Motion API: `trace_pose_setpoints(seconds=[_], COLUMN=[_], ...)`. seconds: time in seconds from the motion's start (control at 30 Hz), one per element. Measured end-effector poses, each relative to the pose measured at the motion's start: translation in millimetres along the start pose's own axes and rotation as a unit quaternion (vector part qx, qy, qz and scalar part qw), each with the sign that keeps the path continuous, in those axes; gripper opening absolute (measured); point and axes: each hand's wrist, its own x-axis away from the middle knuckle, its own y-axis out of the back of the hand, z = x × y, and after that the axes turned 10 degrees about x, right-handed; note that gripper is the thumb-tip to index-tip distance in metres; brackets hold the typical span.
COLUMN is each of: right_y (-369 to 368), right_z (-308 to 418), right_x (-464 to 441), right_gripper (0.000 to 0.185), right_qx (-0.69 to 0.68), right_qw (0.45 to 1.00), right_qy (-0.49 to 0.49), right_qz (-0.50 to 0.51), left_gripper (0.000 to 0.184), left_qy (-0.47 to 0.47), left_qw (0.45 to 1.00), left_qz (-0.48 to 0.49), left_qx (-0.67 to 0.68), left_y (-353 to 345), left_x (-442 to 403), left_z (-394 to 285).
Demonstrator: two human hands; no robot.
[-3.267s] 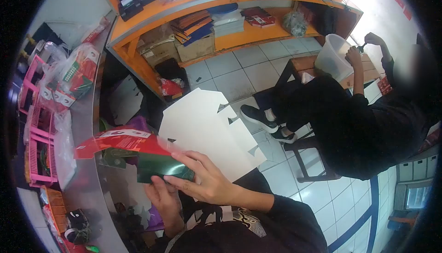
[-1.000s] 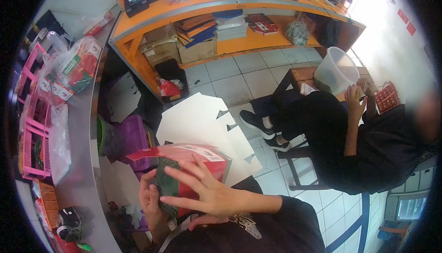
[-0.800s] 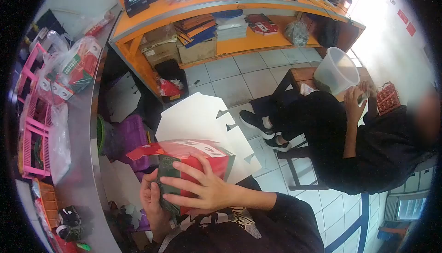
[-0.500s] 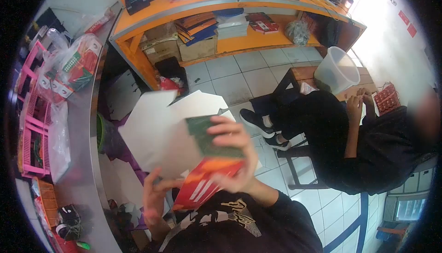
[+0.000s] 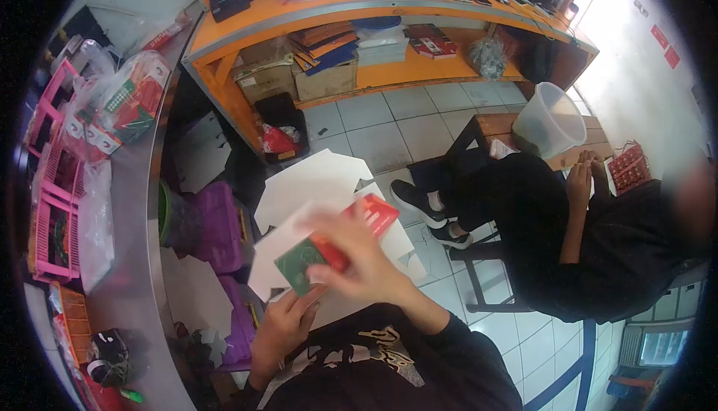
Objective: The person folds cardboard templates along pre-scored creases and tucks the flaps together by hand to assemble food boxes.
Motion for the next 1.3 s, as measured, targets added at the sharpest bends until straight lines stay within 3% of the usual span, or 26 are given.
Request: trace_pose_setpoints(seconds=[0.07, 0.1, 0.17, 0.3, 0.37, 0.43, 0.5, 0.57, 0.67, 0.7, 0.77, 0.93, 1.0, 1.1, 1.2, 1.23, 1.3], right_y=[2.8, 3.3, 3.2, 12.1, 18.2, 22.7, 25.3, 24.2, 16.7, 14.9, 11.7, 15.0, 18.1, 21.9, 20.2, 20.5, 23.3], right_z=[9.7, 8.8, 6.6, 12.2, 17.0, 19.8, 28.2, 36.0, 51.6, 53.1, 54.7, 57.6, 57.9, 51.9, 46.1, 47.3, 53.9], right_x=[-6.2, -7.1, -9.2, -7.7, -9.8, -13.1, -15.7, -20.2, -14.9, -14.2, -12.8, -9.8, -9.4, -8.4, -5.1, -8.5, -15.6], right_gripper=[0.035, 0.035, 0.022, 0.020, 0.019, 0.019, 0.021, 0.025, 0.027, 0.027, 0.029, 0.027, 0.023, 0.021, 0.023, 0.023, 0.028], right_qx=[-0.049, -0.047, -0.218, -0.320, -0.421, -0.429, -0.368, -0.305, -0.094, -0.093, 0.080, 0.108, 0.120, 0.107, 0.063, 0.064, 0.090], right_qw=[0.979, 0.979, 0.967, 0.935, 0.889, 0.880, 0.894, 0.909, 0.953, 0.953, 0.986, 0.980, 0.958, 0.939, 0.918, 0.918, 0.967], right_qy=[0.081, 0.080, 0.062, 0.052, 0.078, 0.103, 0.109, 0.142, 0.120, 0.124, 0.060, 0.067, 0.066, 0.083, 0.059, 0.063, 0.162], right_qz=[0.180, 0.179, 0.119, 0.142, 0.161, 0.177, 0.232, 0.247, 0.261, 0.259, 0.134, 0.153, 0.252, 0.315, 0.387, 0.386, 0.173], left_gripper=[0.038, 0.038, 0.035, 0.033, 0.021, 0.014, 0.012, 0.013, 0.018, 0.020, 0.025, 0.027, 0.024, 0.018, 0.018, 0.018, 0.018], left_qy=[-0.006, -0.008, 0.001, 0.030, 0.101, 0.110, 0.155, 0.146, 0.104, 0.093, 0.174, 0.168, 0.149, 0.117, 0.164, 0.162, 0.117], left_qw=[1.000, 1.000, 0.997, 0.977, 0.938, 0.918, 0.841, 0.858, 0.822, 0.813, 0.757, 0.824, 0.877, 0.885, 0.868, 0.870, 0.901], left_qz=[0.021, 0.022, 0.039, 0.064, 0.146, 0.111, 0.089, 0.102, 0.048, 0.041, 0.072, 0.077, 0.074, 0.043, 0.043, 0.041, -0.006], left_qx=[-0.010, -0.009, 0.066, 0.199, 0.298, 0.365, 0.511, 0.481, 0.557, 0.573, 0.626, 0.535, 0.452, 0.449, 0.466, 0.464, 0.419], left_y=[-2.4, -1.1, 3.3, 7.3, 10.4, 2.8, -6.6, -9.4, -15.2, -14.5, -11.4, -16.4, -14.3, -17.6, -17.0, -15.9, -15.4], left_x=[7.1, 4.7, -1.5, -0.8, 1.3, 5.8, 15.0, 17.9, 21.2, 20.1, 15.3, 21.2, 18.8, 13.7, 12.4, 11.6, 12.9], left_z=[7.6, 4.1, -6.5, 1.7, 13.3, 22.3, 36.5, 39.5, 36.5, 35.8, 30.1, 40.0, 37.6, 25.9, 17.6, 17.8, 17.7])
